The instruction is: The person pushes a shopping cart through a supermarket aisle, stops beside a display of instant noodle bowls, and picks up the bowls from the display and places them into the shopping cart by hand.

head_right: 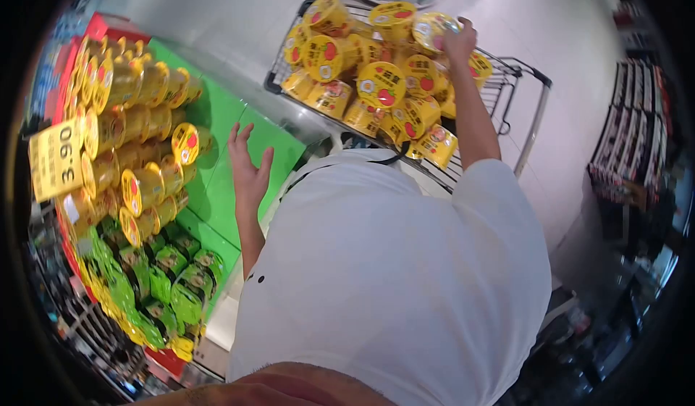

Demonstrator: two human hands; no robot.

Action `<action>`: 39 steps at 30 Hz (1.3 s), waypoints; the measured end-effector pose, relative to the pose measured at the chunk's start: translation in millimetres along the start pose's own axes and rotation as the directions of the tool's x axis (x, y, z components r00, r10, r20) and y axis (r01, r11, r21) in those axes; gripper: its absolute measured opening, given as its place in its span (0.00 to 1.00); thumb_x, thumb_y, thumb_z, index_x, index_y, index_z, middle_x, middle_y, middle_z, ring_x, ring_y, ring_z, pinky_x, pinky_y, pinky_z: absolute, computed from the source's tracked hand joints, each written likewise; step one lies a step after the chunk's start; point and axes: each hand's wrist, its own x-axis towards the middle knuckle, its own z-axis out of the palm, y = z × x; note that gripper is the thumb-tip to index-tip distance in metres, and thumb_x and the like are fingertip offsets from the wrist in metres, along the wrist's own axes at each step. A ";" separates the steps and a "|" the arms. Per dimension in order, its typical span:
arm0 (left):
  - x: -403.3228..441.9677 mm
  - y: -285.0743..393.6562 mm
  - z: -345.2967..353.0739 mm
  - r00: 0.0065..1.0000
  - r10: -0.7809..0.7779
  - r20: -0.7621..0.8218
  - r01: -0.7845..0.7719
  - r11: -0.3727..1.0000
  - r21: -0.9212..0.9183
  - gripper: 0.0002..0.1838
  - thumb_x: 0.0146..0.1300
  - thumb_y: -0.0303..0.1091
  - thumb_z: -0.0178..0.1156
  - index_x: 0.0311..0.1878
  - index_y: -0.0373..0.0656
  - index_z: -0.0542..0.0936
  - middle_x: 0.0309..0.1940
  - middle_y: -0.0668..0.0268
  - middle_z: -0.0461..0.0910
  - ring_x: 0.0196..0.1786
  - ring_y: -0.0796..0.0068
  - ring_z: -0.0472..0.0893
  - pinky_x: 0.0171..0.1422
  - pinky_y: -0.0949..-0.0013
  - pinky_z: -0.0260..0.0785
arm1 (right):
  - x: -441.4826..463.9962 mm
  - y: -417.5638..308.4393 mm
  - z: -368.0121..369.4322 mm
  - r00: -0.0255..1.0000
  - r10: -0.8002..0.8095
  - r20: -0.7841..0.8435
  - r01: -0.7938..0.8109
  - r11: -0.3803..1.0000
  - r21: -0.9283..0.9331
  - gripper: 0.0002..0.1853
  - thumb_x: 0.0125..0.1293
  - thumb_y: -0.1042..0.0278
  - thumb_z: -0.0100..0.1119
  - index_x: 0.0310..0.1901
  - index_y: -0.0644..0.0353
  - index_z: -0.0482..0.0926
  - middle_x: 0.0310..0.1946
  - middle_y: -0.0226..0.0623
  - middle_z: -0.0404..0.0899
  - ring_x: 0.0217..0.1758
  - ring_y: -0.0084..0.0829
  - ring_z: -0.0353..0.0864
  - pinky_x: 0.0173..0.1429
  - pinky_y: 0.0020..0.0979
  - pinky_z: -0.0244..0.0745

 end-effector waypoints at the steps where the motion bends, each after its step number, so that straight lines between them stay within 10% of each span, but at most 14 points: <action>1: -3.4 -7.7 -2.1 0.999 0.002 -0.042 -0.003 1.000 -0.017 0.32 0.70 0.34 0.70 0.74 0.41 0.72 0.80 0.45 0.61 0.81 0.42 0.66 0.81 0.48 0.64 | 8.2 12.8 8.1 0.984 -0.044 0.174 0.040 0.999 0.029 0.26 0.57 0.63 0.68 0.60 0.51 0.86 0.54 0.55 0.84 0.61 0.54 0.83 0.69 0.48 0.78; 2: -5.8 -15.5 -4.8 0.995 -0.008 -0.094 0.006 1.000 -0.017 0.31 0.69 0.35 0.71 0.73 0.42 0.73 0.80 0.46 0.62 0.79 0.40 0.68 0.79 0.47 0.67 | 13.1 27.3 18.1 0.940 -0.206 0.270 0.202 0.978 0.042 0.28 0.54 0.64 0.69 0.60 0.51 0.86 0.54 0.54 0.84 0.60 0.54 0.83 0.68 0.48 0.78; 5: -5.1 -25.4 -37.6 0.939 -0.033 -0.343 0.044 0.999 0.025 0.26 0.66 0.33 0.71 0.66 0.41 0.77 0.73 0.47 0.71 0.73 0.42 0.75 0.74 0.47 0.70 | 15.5 1.9 6.8 0.950 -0.039 0.311 0.131 0.951 -0.281 0.34 0.53 0.61 0.72 0.66 0.45 0.83 0.64 0.49 0.81 0.64 0.55 0.82 0.65 0.55 0.81; 8: -0.5 -63.5 -86.6 0.803 0.007 -0.596 0.132 0.973 0.189 0.23 0.64 0.32 0.71 0.62 0.41 0.79 0.68 0.49 0.76 0.68 0.45 0.77 0.71 0.49 0.70 | 0.6 -27.1 -13.2 0.907 -0.418 0.057 0.422 0.900 -0.108 0.23 0.69 0.63 0.64 0.64 0.52 0.84 0.60 0.51 0.82 0.63 0.55 0.80 0.63 0.55 0.79; 16: 34.2 -128.0 -216.1 0.551 0.206 -0.809 0.491 0.704 0.514 0.31 0.60 0.47 0.76 0.62 0.42 0.77 0.63 0.51 0.78 0.65 0.46 0.76 0.75 0.50 0.65 | -56.0 -133.7 -42.8 0.822 -0.569 0.029 0.556 0.811 0.181 0.17 0.74 0.71 0.58 0.62 0.58 0.83 0.61 0.43 0.83 0.66 0.46 0.80 0.66 0.45 0.77; 19: 28.7 -187.0 -250.4 0.535 -0.072 -0.842 0.726 0.549 0.414 0.44 0.54 0.62 0.79 0.66 0.43 0.74 0.63 0.47 0.78 0.67 0.45 0.77 0.75 0.48 0.67 | -78.0 -160.7 -53.1 0.872 -0.483 0.087 0.430 0.838 0.336 0.17 0.74 0.73 0.57 0.61 0.60 0.83 0.61 0.43 0.83 0.63 0.44 0.83 0.63 0.43 0.79; 21: 25.8 -215.3 -266.5 0.587 -0.606 -0.537 0.803 0.521 0.290 0.51 0.49 0.67 0.80 0.68 0.47 0.70 0.69 0.43 0.72 0.74 0.43 0.69 0.80 0.45 0.60 | -80.9 -164.1 -48.2 0.887 -0.447 0.117 0.392 0.863 0.319 0.16 0.75 0.74 0.57 0.61 0.61 0.83 0.60 0.43 0.83 0.59 0.43 0.84 0.59 0.40 0.81; 23: 24.8 -214.5 -271.5 0.583 -0.610 -0.537 0.810 0.490 0.323 0.54 0.46 0.72 0.79 0.70 0.51 0.70 0.69 0.44 0.74 0.74 0.42 0.72 0.79 0.45 0.62 | -94.3 -169.9 -52.0 0.816 -0.572 0.080 0.501 0.770 0.396 0.15 0.75 0.76 0.58 0.60 0.62 0.83 0.58 0.43 0.83 0.59 0.42 0.84 0.57 0.38 0.82; 30: 18.5 -218.5 -278.6 0.671 -0.516 -0.533 0.742 0.468 0.481 0.53 0.45 0.72 0.79 0.68 0.48 0.75 0.62 0.46 0.80 0.64 0.45 0.80 0.70 0.44 0.71 | -155.4 -209.8 -65.1 0.822 -0.555 0.128 0.418 0.740 0.527 0.09 0.72 0.79 0.60 0.51 0.63 0.85 0.50 0.42 0.85 0.51 0.41 0.86 0.50 0.37 0.84; 33: 1.6 -168.9 -251.4 0.827 -0.190 -0.529 0.521 0.611 0.596 0.44 0.47 0.54 0.84 0.62 0.43 0.73 0.64 0.43 0.73 0.69 0.41 0.72 0.74 0.44 0.65 | -198.3 -233.1 -73.8 0.783 -0.531 0.324 0.250 0.746 0.617 0.09 0.73 0.79 0.63 0.52 0.63 0.85 0.47 0.41 0.86 0.48 0.35 0.88 0.48 0.33 0.83; 39: 24.1 -6.2 -133.2 0.980 0.005 -0.201 0.088 0.890 0.447 0.39 0.47 0.44 0.83 0.59 0.44 0.72 0.72 0.39 0.67 0.76 0.36 0.65 0.81 0.41 0.59 | -264.7 -295.9 -89.8 0.312 -0.607 0.731 -0.229 0.698 0.678 0.31 0.74 0.51 0.70 0.72 0.54 0.74 0.66 0.44 0.81 0.63 0.43 0.85 0.64 0.40 0.84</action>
